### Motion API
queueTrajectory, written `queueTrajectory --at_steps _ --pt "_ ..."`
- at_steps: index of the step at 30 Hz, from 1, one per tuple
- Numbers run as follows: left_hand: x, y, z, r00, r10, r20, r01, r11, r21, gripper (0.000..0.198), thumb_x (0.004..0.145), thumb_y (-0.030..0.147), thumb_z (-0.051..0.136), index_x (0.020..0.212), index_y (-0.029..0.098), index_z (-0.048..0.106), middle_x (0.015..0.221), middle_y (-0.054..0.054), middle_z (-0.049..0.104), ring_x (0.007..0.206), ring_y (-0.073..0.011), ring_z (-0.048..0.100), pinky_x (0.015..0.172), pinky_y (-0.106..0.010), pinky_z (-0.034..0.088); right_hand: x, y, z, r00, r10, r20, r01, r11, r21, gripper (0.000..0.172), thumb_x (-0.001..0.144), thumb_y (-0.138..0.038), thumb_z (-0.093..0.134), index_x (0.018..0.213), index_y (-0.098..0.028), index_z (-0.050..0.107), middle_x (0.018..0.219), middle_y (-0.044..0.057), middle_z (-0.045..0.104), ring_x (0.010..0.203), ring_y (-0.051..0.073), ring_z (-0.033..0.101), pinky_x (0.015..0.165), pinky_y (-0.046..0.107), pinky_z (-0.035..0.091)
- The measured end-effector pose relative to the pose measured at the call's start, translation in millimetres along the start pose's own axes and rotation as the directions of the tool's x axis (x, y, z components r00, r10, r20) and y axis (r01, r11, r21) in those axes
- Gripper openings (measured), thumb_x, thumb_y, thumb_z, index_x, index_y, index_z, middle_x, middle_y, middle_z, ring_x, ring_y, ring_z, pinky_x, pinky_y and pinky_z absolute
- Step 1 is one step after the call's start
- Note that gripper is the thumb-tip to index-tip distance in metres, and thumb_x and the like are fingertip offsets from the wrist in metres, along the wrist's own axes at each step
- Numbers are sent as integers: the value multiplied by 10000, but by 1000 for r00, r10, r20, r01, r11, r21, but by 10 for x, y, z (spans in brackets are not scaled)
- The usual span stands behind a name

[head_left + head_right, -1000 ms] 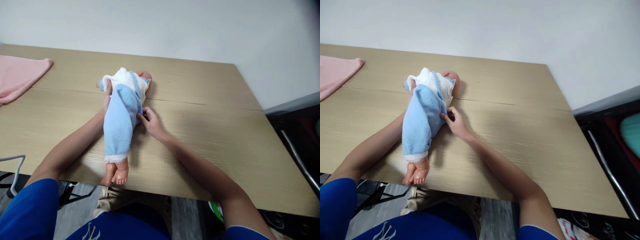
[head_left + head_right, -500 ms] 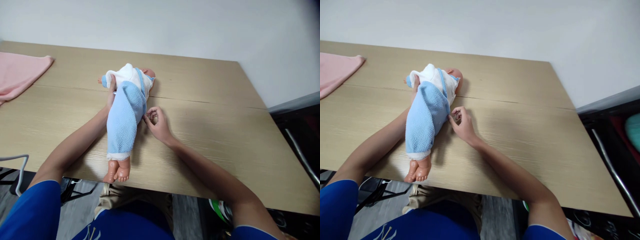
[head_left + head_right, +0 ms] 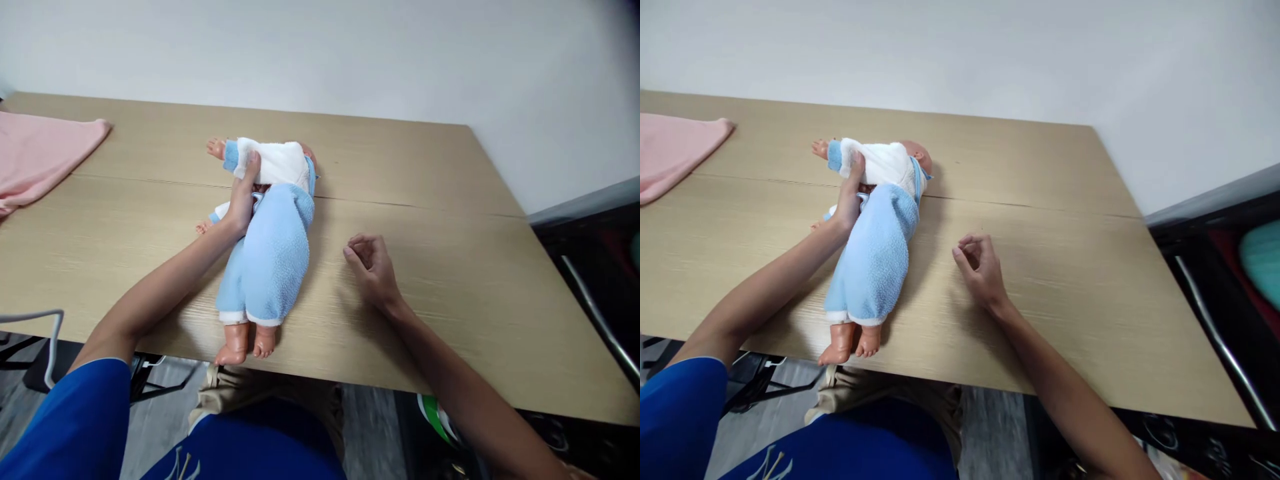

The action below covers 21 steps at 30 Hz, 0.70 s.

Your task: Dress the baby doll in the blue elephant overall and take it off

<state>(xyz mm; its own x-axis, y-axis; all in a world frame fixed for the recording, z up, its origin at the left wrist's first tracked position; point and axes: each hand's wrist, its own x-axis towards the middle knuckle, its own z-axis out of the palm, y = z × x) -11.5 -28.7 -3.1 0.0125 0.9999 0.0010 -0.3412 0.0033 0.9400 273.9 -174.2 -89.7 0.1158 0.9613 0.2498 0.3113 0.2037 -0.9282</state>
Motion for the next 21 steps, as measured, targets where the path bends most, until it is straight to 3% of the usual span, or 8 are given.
queueTrajectory --at_steps 3,6,9,11,14,18,21 --pt "-12 -35 87 994 112 -8 -111 992 57 632 1040 854 769 1239 254 771 913 -60 836 1026 -290 846 857 -371 689 77 -9 10 1000 11 -2 -11 1000 30 399 1044 -625 819 1196 -313 623 988 3 697 791 191 642 684 351 527" --pt "2 -74 136 982 186 38 -189 976 111 596 1018 828 818 1169 256 753 963 -66 833 1098 -295 842 875 -348 687 112 -29 23 1000 19 -3 -19 999 40 425 1041 -660 814 1194 -312 626 983 1 686 792 188 634 673 341 519" --pt "-22 -71 196 963 239 124 -257 952 166 661 991 853 811 1263 253 755 1174 -97 864 1408 -356 771 1121 -431 668 119 -39 5 999 39 -13 -38 998 58 444 1040 -684 813 1191 -309 628 1007 -1 690 794 179 630 682 333 522" --pt "-77 -44 259 955 234 183 -272 936 224 700 1021 831 760 1411 250 740 1391 -103 854 1621 -373 629 1335 -514 540 130 -44 -18 999 46 -20 -44 996 80 463 1037 -709 818 1183 -310 633 962 -15 674 786 181 626 700 336 538" --pt "-188 -6 375 950 178 257 -254 918 306 677 1063 760 712 1483 229 725 1578 -85 799 1683 -379 545 1441 -565 396 159 -66 -53 998 59 -4 -58 985 164 515 1025 -773 810 1196 -315 650 982 -7 702 799 191 668 758 366 605" --pt "-282 -18 504 936 145 320 -240 929 283 627 974 746 843 1300 213 788 1451 -119 832 1606 -437 618 1400 -584 456 195 -130 -76 979 163 122 -195 918 345 718 984 -921 730 1438 -368 661 1340 75 792 931 240 803 813 430 697" --pt "-273 -75 544 895 156 417 -311 889 335 601 967 697 880 1302 206 795 1430 -149 823 1579 -453 631 1395 -601 459 217 -172 -70 958 211 193 -274 873 404 879 956 -1011 639 1602 -415 635 1400 89 818 1054 286 839 916 489 730"
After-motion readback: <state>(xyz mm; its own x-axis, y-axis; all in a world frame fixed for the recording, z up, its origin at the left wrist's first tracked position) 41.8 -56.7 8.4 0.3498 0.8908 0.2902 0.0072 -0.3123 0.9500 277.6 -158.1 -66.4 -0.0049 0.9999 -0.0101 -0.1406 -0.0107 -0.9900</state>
